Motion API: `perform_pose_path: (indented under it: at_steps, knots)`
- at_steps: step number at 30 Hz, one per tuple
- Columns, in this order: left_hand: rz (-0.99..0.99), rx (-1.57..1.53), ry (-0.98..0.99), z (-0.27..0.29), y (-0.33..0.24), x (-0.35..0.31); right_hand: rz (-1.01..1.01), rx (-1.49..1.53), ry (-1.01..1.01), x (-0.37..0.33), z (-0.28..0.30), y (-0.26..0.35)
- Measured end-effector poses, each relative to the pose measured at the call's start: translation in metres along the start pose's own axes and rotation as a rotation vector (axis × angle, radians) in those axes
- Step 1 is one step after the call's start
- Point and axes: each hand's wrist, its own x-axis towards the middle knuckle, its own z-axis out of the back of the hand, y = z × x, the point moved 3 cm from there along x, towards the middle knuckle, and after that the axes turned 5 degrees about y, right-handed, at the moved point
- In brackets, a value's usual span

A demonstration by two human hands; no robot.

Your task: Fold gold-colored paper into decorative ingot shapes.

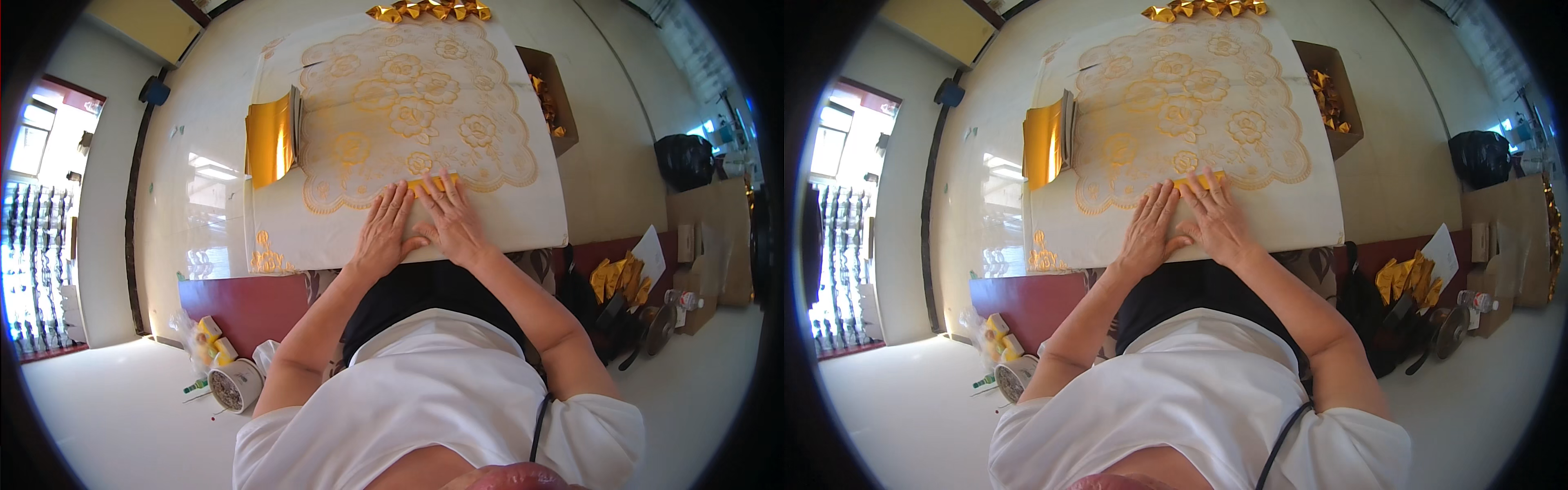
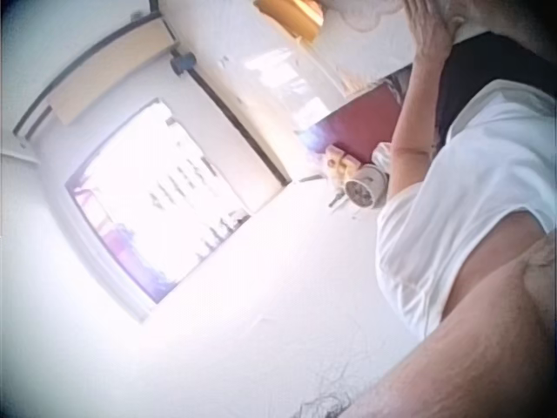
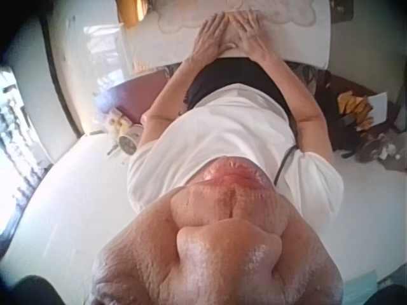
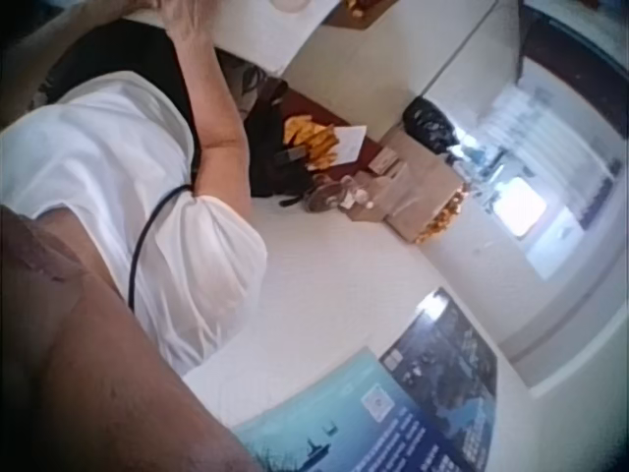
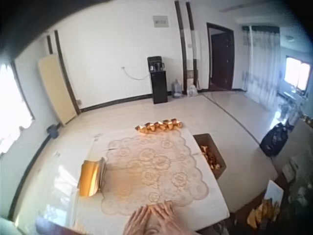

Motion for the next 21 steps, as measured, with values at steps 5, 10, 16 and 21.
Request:
perform_pose_path:
  at_steps: [5, 10, 16, 21]
  knots:
    - [-0.009, -0.014, 0.007, 0.000, -0.001, 0.002, 0.023, 0.074, -0.008, -0.004, -0.007, 0.001]
    - [-0.026, -0.012, -0.032, -0.001, 0.000, -0.001, -0.043, 0.072, -0.017, -0.013, 0.002, -0.008]
    - [-0.029, 0.004, -0.039, 0.000, 0.000, 0.000, -0.098, -0.007, -0.013, -0.018, 0.012, -0.017]
    - [0.040, 0.064, -0.007, -0.004, -0.016, 0.009, -0.130, 0.010, -0.014, -0.020, 0.014, -0.015]
